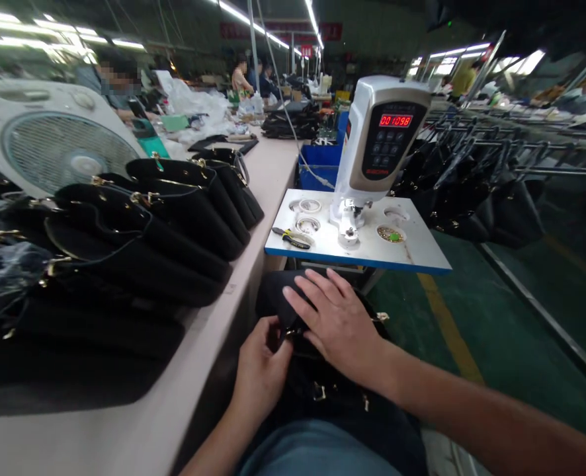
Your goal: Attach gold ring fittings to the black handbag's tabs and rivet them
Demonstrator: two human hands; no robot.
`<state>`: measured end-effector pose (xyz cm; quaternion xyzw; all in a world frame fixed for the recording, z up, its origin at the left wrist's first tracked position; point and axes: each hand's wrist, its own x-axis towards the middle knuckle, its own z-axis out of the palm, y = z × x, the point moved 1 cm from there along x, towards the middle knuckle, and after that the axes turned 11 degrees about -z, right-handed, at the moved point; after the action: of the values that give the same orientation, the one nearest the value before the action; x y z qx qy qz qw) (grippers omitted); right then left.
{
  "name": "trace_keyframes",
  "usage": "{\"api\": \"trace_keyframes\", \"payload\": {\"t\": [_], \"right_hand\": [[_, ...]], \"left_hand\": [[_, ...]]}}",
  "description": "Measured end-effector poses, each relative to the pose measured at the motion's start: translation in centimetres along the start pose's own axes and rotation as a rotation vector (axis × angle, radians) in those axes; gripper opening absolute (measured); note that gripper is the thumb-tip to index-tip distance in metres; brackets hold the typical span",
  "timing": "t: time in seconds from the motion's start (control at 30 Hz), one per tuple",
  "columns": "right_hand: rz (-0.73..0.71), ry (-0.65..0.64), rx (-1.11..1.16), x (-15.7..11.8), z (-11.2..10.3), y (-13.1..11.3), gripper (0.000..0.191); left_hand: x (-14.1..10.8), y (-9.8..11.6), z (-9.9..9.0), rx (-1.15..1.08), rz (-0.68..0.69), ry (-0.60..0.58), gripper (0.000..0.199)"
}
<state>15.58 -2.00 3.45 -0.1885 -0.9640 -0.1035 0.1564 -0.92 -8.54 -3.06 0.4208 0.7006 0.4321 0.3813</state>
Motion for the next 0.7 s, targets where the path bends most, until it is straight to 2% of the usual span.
{"api": "trace_keyframes", "payload": {"t": [0.13,0.23,0.33,0.5,0.6,0.7], "right_hand": [[-0.065,-0.124,-0.082,3.3,0.0,3.4,0.025],[-0.200,-0.133,-0.084,4.2,0.0,4.9,0.025],[-0.211,-0.055,-0.069,4.5,1.1,4.4,0.046],[-0.144,-0.117,-0.039,5.6,3.0,3.2,0.023],[-0.148,-0.172,-0.028,6.6,1.9,3.6,0.022],[-0.062,-0.244,0.011,7.8,-0.3,4.2,0.022]], "left_hand": [[0.6,1.6,-0.5,0.083,0.081,-0.053,0.013],[1.3,2.5,-0.9,0.177,0.141,-0.028,0.011],[1.6,2.8,-1.4,0.265,0.198,0.029,0.009],[0.9,2.7,-2.3,0.325,0.196,0.075,0.011],[0.4,2.4,-2.0,0.360,0.163,0.138,0.023],[0.9,2.1,-0.6,0.271,0.237,0.266,0.049]]}}
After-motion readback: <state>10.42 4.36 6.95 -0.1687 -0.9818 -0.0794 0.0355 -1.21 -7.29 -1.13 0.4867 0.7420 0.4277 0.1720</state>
